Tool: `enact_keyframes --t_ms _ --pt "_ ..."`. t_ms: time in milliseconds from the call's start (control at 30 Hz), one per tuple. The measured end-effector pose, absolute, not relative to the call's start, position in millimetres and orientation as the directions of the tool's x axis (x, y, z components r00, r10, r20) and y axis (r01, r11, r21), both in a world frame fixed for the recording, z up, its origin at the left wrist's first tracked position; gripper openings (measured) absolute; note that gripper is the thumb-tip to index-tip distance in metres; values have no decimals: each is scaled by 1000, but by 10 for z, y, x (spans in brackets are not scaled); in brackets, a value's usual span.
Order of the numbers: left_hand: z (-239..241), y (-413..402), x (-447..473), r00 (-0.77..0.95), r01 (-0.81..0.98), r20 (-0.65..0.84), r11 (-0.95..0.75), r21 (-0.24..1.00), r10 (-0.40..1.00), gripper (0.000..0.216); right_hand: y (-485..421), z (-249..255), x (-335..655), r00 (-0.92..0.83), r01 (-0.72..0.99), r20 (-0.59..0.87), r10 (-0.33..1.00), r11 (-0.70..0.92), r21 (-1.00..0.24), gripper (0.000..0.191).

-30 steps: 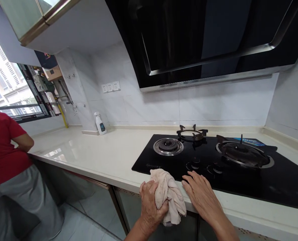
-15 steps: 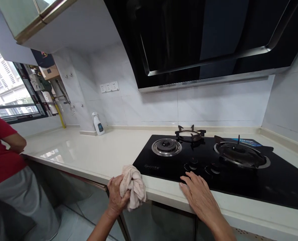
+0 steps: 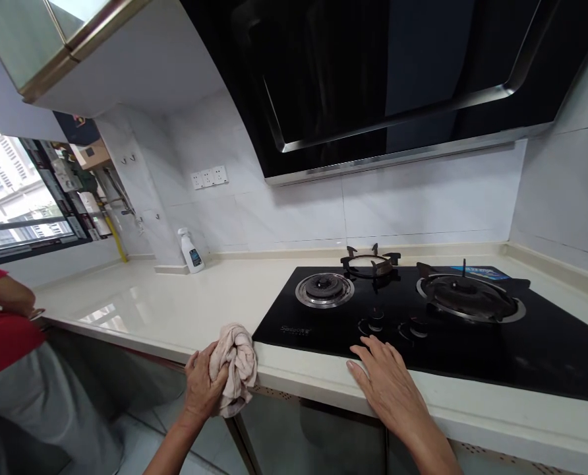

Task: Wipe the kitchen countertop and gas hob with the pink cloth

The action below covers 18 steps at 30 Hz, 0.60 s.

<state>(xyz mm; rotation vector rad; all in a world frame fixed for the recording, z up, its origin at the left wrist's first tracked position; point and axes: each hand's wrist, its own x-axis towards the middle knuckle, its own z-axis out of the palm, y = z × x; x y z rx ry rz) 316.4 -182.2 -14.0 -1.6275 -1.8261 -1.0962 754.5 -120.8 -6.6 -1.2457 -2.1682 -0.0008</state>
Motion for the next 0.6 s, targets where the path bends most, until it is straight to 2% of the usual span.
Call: enact_keyframes --t_ms 133,600 --pt "47 -1808 3249 -313 928 662 69 367 681 46 -1195 -88 7543 -348 785 526 776 548 -289 54" --pt "355 -1679 3652 -424 871 490 195 450 762 52 -1178 -103 7557 -346 794 515 785 537 -285 55"
